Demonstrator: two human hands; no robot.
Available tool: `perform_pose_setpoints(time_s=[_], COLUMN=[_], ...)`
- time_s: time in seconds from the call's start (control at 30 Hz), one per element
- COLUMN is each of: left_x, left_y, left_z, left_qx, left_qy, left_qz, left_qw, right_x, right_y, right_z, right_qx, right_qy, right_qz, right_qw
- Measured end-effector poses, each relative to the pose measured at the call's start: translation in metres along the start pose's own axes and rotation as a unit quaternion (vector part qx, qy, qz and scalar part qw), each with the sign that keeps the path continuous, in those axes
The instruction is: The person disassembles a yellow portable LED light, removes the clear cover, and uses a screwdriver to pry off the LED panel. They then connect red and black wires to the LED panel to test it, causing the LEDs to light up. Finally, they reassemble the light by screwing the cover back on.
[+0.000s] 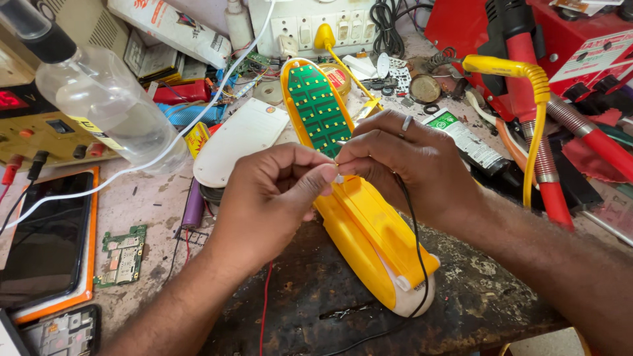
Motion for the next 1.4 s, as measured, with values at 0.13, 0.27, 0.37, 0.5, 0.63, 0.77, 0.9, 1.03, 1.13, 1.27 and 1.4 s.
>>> perform_pose_setpoints(time_s=[0.13,0.27,0.37,0.5,0.63,0.77,0.9,1.03,1.13,1.27,1.4], left_x=[-0.007,-0.010,-0.013,-0.016,-0.020,-0.012,0.001,0.008,0.012,0.016,0.020], left_y=[0.016,0.019,0.023,0.024,0.027,0.021,0.011,0.004,0.006,0.005,0.000], left_z=[-0.002,-0.002,0.001,0.003,0.000,-0.004,-0.006,-0.005,-0.005,-0.001,0.000], left_qx=[0.122,0.174,0.172,0.167,0.208,0.205,0.190,0.186,0.217,0.228,0.200], left_qy=[0.041,0.096,0.105,0.105,0.142,0.178,0.172,0.164,0.174,0.169,0.163], left_qz=[0.161,0.160,0.168,0.166,0.224,0.240,0.187,0.112,0.102,0.089,0.073], left_qw=[0.979,0.967,0.965,0.966,0.941,0.932,0.948,0.962,0.955,0.955,0.963], right_x=[0.002,0.004,0.004,0.001,0.002,0.005,-0.005,-0.015,-0.019,-0.024,-0.023], right_y=[0.005,0.010,0.012,0.007,0.005,0.017,0.053,0.074,0.085,0.092,0.088], right_z=[0.003,0.004,0.000,0.000,0.001,-0.004,-0.006,0.006,0.009,0.006,0.005], right_qx=[0.004,0.031,0.026,0.009,0.010,-0.021,0.013,0.117,0.173,0.202,0.216], right_qy=[-0.003,-0.029,-0.017,-0.045,-0.028,0.011,-0.002,-0.012,-0.003,0.008,-0.011], right_qz=[0.009,0.020,0.041,0.032,0.017,0.049,0.260,0.357,0.390,0.430,0.417], right_qw=[1.000,0.999,0.999,0.998,0.999,0.999,0.966,0.926,0.904,0.880,0.883])
Point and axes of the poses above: each hand's wrist, its own x-axis towards the middle knuckle, its own z-axis out of the palm, y = z × x, the point moved 6 cm from there along x, towards the middle knuckle, and after that the axes turned 13 degrees about y, right-handed, at the moved point
